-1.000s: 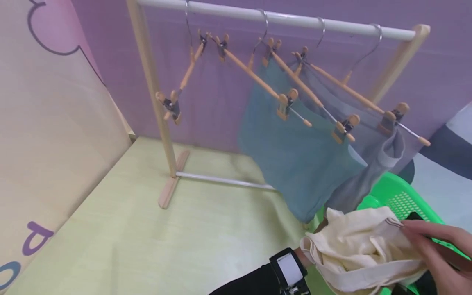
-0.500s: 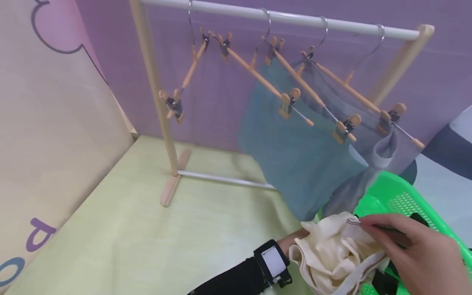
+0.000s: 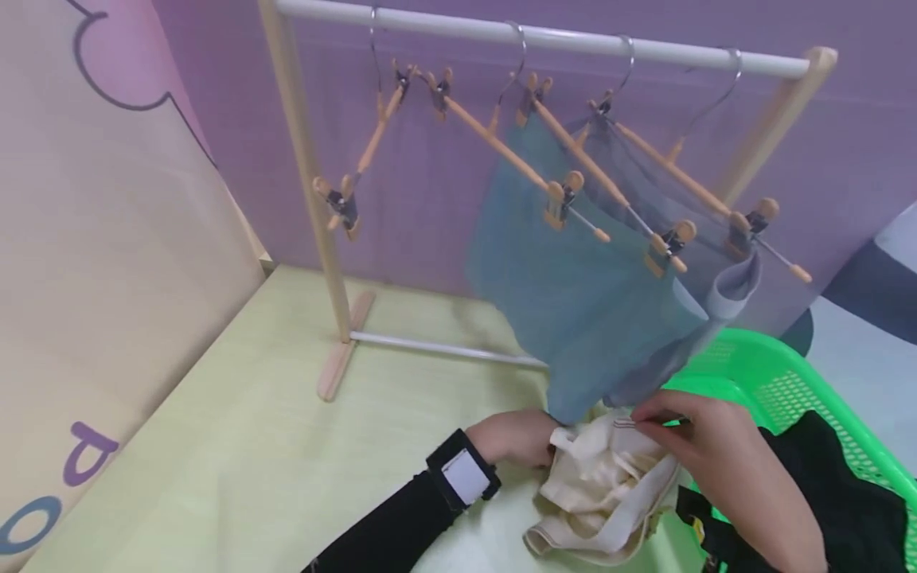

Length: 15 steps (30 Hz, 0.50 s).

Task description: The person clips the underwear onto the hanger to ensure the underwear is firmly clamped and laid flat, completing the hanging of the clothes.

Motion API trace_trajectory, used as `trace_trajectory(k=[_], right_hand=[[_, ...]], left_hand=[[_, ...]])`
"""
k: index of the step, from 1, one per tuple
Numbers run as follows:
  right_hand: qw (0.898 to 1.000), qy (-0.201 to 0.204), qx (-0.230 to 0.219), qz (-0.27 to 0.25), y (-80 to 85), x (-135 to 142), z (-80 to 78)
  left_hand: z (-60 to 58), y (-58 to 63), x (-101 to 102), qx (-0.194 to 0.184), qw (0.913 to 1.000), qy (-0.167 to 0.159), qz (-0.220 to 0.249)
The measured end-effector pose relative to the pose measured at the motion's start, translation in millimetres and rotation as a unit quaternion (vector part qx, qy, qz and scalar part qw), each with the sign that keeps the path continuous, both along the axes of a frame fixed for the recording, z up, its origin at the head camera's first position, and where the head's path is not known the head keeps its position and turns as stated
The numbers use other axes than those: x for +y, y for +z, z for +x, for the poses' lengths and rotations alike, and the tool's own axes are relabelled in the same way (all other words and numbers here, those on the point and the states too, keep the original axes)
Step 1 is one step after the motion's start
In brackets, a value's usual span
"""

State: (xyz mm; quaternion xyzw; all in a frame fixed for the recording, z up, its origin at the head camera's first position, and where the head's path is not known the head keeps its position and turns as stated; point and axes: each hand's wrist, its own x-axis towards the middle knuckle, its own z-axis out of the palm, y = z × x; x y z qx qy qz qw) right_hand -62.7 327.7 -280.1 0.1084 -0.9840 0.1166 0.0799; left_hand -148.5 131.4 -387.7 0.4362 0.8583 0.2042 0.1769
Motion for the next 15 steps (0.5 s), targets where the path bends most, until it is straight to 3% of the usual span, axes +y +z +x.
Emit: trace_trajectory(k=[3, 6, 11, 15], right_hand=[[1.000, 0.020, -0.014, 0.007, -1.7, -5.3, -5.6], [0.999, 0.038, -0.028, 0.002, -3.7, -13.3, -10.4], [0.996, 0.081, -0.018, -0.020, -3.7, -31.6, -12.3], [0.987, 0.152, 0.029, -0.053, -3.2, -50.4, -10.8]], left_hand=[[-4.4, 10.3, -26.9, 0.012, 0.9992, -0.033, -0.019], [-3.5, 20.9, -51.5, 0.003, 0.9997, -0.020, -0.014], [4.6, 31.6, -72.2, -0.036, 0.9959, -0.009, 0.082], [14.2, 34.8, -73.8, -0.011, 0.9872, -0.021, 0.158]])
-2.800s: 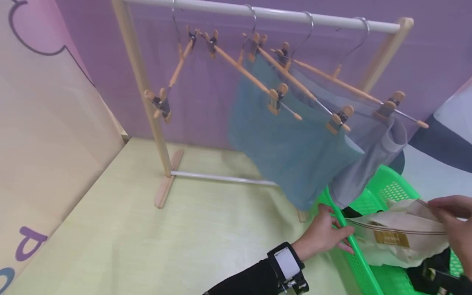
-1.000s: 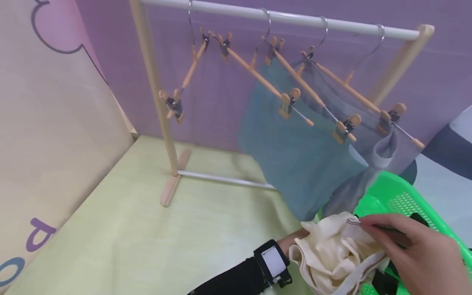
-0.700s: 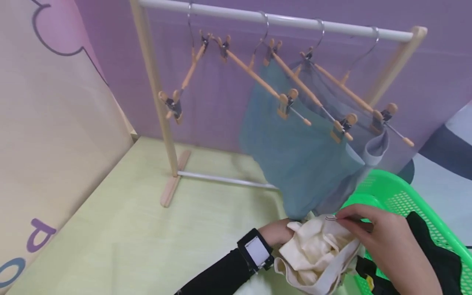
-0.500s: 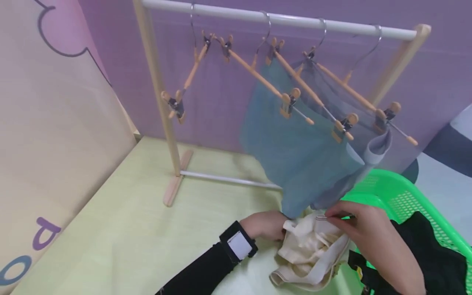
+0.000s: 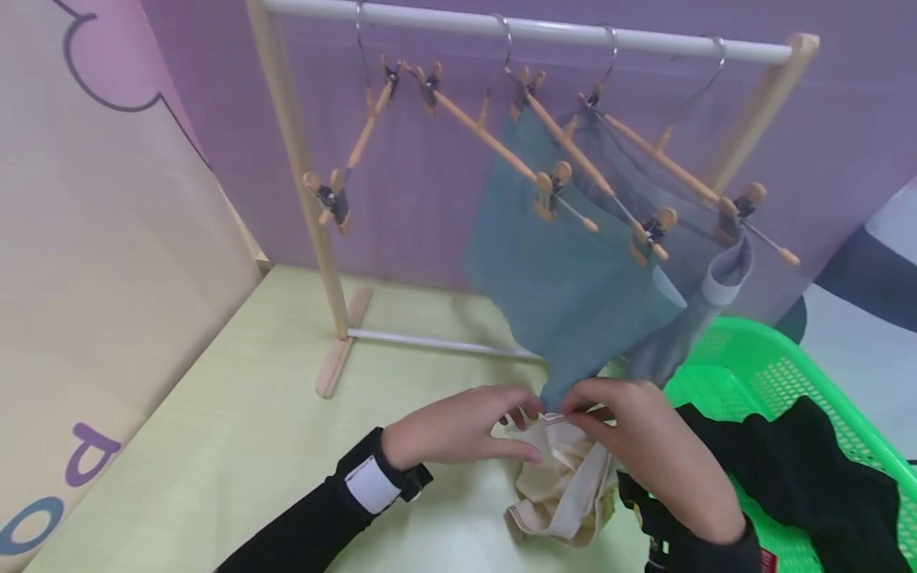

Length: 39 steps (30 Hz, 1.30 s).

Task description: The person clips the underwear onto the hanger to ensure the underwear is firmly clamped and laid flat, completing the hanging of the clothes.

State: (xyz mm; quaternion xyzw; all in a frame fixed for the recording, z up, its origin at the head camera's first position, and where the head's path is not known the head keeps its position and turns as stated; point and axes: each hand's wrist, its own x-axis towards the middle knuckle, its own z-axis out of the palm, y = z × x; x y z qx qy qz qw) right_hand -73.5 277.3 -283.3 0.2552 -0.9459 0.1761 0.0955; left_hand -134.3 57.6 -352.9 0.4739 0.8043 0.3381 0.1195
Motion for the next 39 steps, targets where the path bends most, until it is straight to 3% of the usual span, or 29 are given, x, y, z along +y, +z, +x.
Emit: trace_trajectory(k=[3, 6, 10, 15, 26, 34, 37, 39], right_hand=[[0.998, 0.050, 0.038, -0.029, -1.3, -13.3, -0.1], [0.996, 0.062, 0.040, -0.055, -2.1, -23.3, -0.7], [0.999, 0.019, -0.005, -0.050, -2.5, -32.5, -2.3], [0.998, -0.035, -0.049, 0.015, -5.4, -42.6, -6.6], [0.997, -0.026, -0.070, 0.009, -13.4, -39.4, -13.8], [0.995, -0.042, -0.081, 0.029, -5.7, -19.2, -13.2], [0.996, -0.033, -0.085, 0.016, -0.5, -9.1, -9.2], [0.997, -0.015, -0.076, 0.002, 2.9, -2.6, -4.4]], left_hand=[[4.7, 3.1, 0.1, 0.062, 0.9969, 0.017, 0.046], [6.6, 8.6, -3.6, 0.117, 0.9894, 0.047, 0.072], [6.5, 18.5, -13.2, 0.161, 0.9804, 0.090, 0.068], [3.8, 30.7, -28.3, 0.212, 0.9648, 0.139, 0.070], [-20.0, 50.0, -86.1, 0.238, 0.9284, 0.251, 0.135], [-20.4, 59.5, -139.4, 0.225, 0.9041, 0.338, 0.134], [-15.2, 63.0, -156.7, 0.223, 0.9012, 0.348, 0.131], [-10.0, 65.9, -167.0, 0.214, 0.9056, 0.342, 0.131]])
